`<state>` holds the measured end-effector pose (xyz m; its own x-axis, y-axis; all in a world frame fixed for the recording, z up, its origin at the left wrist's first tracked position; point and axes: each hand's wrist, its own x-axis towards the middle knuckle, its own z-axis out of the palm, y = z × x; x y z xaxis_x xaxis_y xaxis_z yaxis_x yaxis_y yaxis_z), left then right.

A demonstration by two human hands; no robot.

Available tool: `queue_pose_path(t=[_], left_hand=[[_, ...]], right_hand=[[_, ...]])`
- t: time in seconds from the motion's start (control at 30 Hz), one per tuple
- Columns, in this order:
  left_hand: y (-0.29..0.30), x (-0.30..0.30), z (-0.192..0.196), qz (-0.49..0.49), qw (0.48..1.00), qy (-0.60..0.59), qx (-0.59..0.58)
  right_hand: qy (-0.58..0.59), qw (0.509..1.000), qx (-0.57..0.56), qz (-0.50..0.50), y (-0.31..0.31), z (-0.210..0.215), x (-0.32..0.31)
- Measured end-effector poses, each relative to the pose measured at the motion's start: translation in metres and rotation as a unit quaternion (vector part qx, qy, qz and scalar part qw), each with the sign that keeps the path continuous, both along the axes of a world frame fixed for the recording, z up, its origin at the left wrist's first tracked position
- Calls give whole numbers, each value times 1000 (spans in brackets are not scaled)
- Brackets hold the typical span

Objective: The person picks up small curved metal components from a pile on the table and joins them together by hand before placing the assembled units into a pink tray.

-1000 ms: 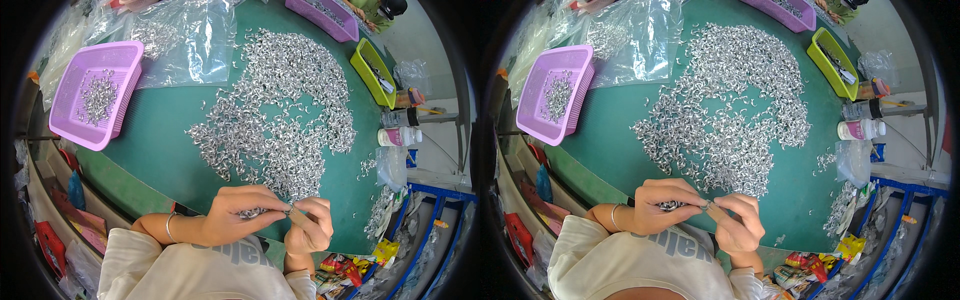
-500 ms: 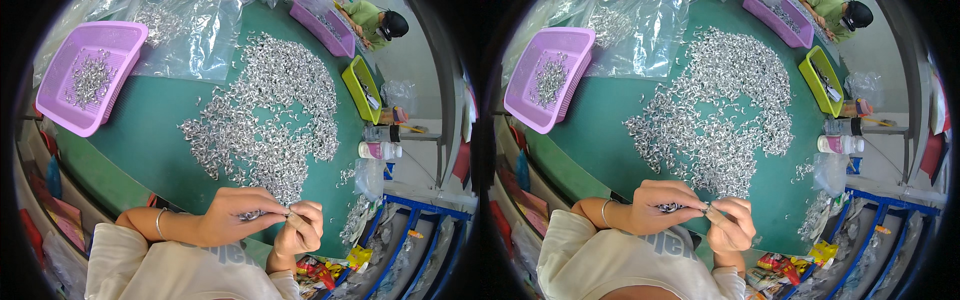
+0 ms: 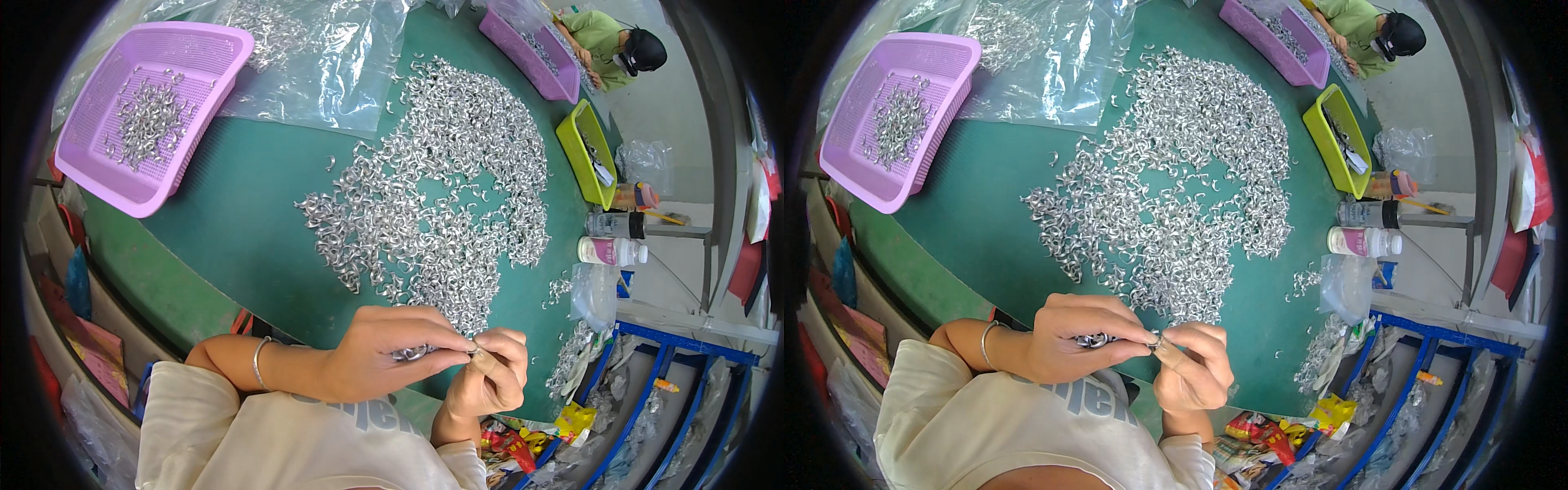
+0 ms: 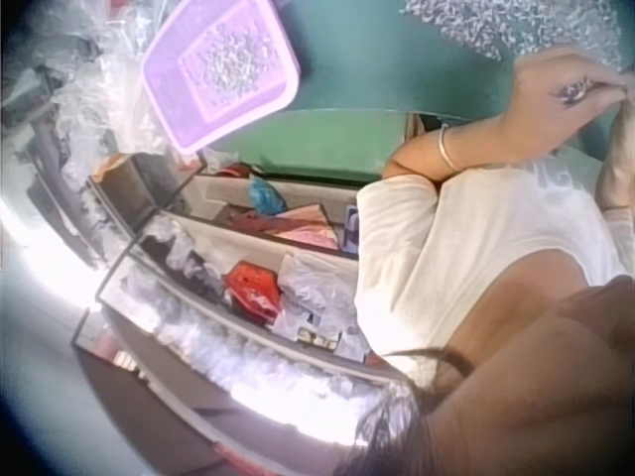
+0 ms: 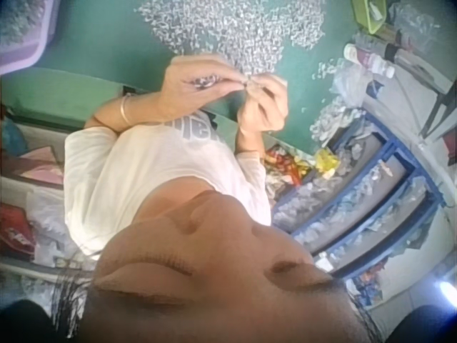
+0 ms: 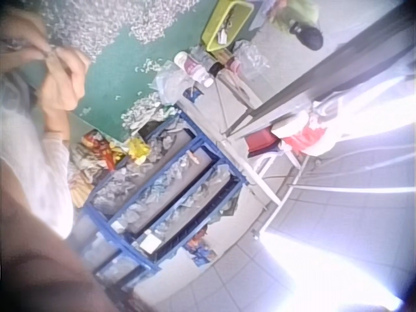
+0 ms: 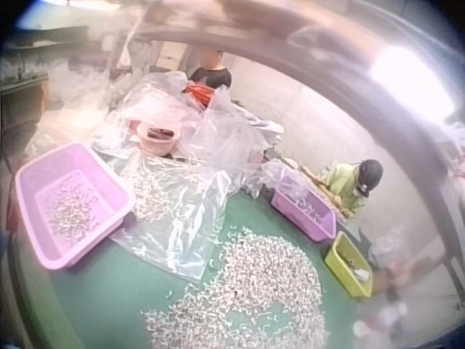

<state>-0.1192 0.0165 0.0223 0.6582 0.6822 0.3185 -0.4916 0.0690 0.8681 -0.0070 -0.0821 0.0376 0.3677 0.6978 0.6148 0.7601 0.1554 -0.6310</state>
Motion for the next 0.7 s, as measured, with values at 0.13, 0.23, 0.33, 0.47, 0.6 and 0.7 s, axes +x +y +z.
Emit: queue_pose_path(t=[0.13,0.23,0.33,0.47,0.6,0.7], left_hand=[[-1,-1,-1,3,1000,-1,0],[0,-1,0,1,1000,-5,-1],[0,-1,-2,2,1000,-12,0],[0,-1,-4,-53,996,-6,-68],[3,-5,1,-102,985,26,-133],[2,-5,0,-106,985,21,-137]], right_hand=[[1,1000,-1,-1,0,0,-2],[0,1000,2,-1,0,1,-2],[2,1000,7,4,0,3,-4],[-2,1000,3,5,0,7,-4],[9,1000,1,20,-2,9,-3],[23,999,-1,29,-2,12,-4]])
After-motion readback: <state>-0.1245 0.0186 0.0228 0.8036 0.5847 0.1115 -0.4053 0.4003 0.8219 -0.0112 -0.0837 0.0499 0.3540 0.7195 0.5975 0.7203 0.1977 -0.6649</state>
